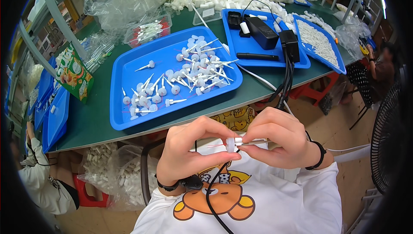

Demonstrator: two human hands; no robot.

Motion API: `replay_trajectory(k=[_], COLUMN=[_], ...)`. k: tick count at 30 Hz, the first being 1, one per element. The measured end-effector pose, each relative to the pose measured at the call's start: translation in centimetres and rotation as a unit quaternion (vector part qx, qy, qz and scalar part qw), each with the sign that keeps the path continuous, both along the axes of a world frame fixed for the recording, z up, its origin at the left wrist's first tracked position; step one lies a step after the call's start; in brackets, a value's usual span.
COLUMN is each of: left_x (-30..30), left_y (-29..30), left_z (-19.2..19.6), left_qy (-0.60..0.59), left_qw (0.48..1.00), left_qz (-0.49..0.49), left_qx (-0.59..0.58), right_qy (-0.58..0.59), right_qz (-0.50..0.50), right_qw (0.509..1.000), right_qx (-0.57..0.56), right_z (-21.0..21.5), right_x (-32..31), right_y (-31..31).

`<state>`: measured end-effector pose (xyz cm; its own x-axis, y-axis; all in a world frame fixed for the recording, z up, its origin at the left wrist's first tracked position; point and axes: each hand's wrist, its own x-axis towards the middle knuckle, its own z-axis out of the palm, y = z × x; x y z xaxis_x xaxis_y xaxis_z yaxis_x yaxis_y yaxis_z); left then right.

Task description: The person repeatedly picks up small white plastic components and thin white rods from a blue tray. They insert the rods into the plastic pieces by hand and place the assembled units back into the tray. The process is repetitive and performed one unit at a time.

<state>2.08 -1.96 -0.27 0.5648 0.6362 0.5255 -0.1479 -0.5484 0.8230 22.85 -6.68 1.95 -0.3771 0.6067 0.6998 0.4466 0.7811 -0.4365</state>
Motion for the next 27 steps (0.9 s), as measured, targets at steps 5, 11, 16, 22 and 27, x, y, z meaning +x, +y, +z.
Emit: replay_trajectory(k=[5,11,16,22,27], left_x=[0.19,0.55,0.11,0.35,0.27], left_y=[0.01,-0.41,0.08,-0.13,0.08], left_z=[-0.09,-0.03,0.13,0.10,0.06], left_qy=[-0.017,-0.056,-0.034,-0.061,-0.091], left_qw=[1.000,0.998,0.999,0.998,0.996], left_qz=[-0.004,0.003,-0.017,0.013,0.022], left_qx=[-0.006,-0.036,0.004,-0.008,0.005], right_qy=[-0.010,-0.006,0.002,0.019,0.011], right_qz=[-0.015,-0.029,-0.023,-0.028,-0.036], right_qw=[1.000,0.999,0.999,0.999,0.999], right_qx=[0.013,0.025,0.028,0.022,0.023], right_z=[0.16,0.42,0.20,0.46,0.83], right_x=[-0.01,0.06,-0.04,-0.04,0.25], right_y=[-0.09,-0.12,-0.02,0.07,0.00])
